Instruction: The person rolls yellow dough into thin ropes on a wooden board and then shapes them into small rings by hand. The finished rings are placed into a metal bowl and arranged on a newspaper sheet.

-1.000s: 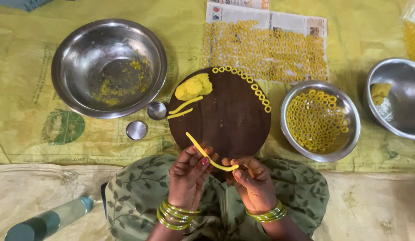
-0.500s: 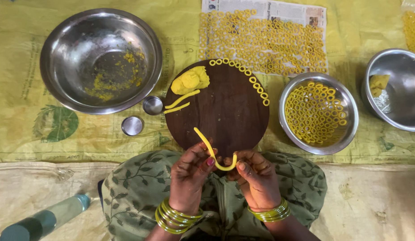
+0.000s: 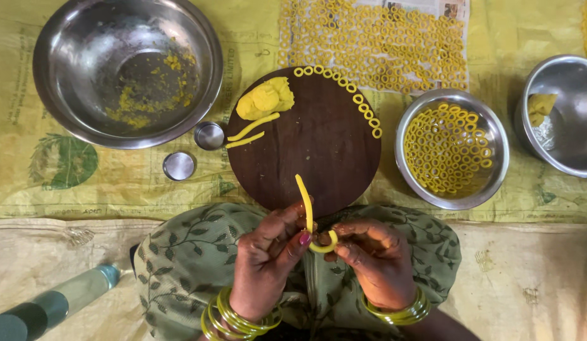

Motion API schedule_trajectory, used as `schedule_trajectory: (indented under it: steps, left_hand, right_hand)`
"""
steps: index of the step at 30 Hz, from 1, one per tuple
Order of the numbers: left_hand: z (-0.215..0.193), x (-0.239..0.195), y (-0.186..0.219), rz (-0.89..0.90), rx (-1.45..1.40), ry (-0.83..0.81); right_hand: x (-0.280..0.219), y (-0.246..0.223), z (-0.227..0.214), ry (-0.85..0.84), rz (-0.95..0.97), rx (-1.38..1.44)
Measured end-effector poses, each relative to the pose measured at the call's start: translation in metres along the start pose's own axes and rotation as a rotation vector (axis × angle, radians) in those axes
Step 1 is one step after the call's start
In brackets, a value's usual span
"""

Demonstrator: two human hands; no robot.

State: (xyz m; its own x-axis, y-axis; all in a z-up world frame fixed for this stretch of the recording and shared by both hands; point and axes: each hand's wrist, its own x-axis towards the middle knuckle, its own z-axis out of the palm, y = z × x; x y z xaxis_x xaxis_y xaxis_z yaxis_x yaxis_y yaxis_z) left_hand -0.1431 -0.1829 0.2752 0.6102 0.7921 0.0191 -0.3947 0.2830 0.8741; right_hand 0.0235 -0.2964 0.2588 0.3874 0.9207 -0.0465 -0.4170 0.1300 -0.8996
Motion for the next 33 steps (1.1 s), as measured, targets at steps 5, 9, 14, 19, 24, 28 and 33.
schedule_trajectory:
  steps: [5, 9, 14, 19, 24, 28, 33]
  left_hand:
    - [-0.002, 0.001, 0.007, -0.069, 0.019, 0.017]
    - [-0.005, 0.0, 0.012, -0.079, 0.108, 0.057]
    - [-0.01, 0.001, 0.013, -0.073, 0.094, -0.009]
    - [-0.013, 0.004, 0.01, -0.088, 0.27, -0.05]
    - [-0.015, 0.01, -0.002, -0.115, 0.088, -0.05]
    - [-0.017, 0.011, -0.008, -0.113, 0.012, -0.047]
    - [-0.02, 0.009, -0.002, -0.119, 0.117, -0.079]
  right_hand:
    - [0.013, -0.013, -0.003, -0.096, 0.155, -0.151]
    - [0.018, -0.017, 0.0, -0.126, 0.246, -0.218]
    - [0.012, -0.006, 0.003, -0.095, 0.134, -0.062]
    - [0.004, 0.003, 0.002, -0.027, 0.144, 0.007]
    - [0.005, 0.005, 0.002, -0.052, 0.029, -0.198]
    - [0.008, 0.001, 0.006, -0.083, -0.002, -0.234]
    - [0.011, -0.006, 0.015, -0.087, -0.132, -0.456]
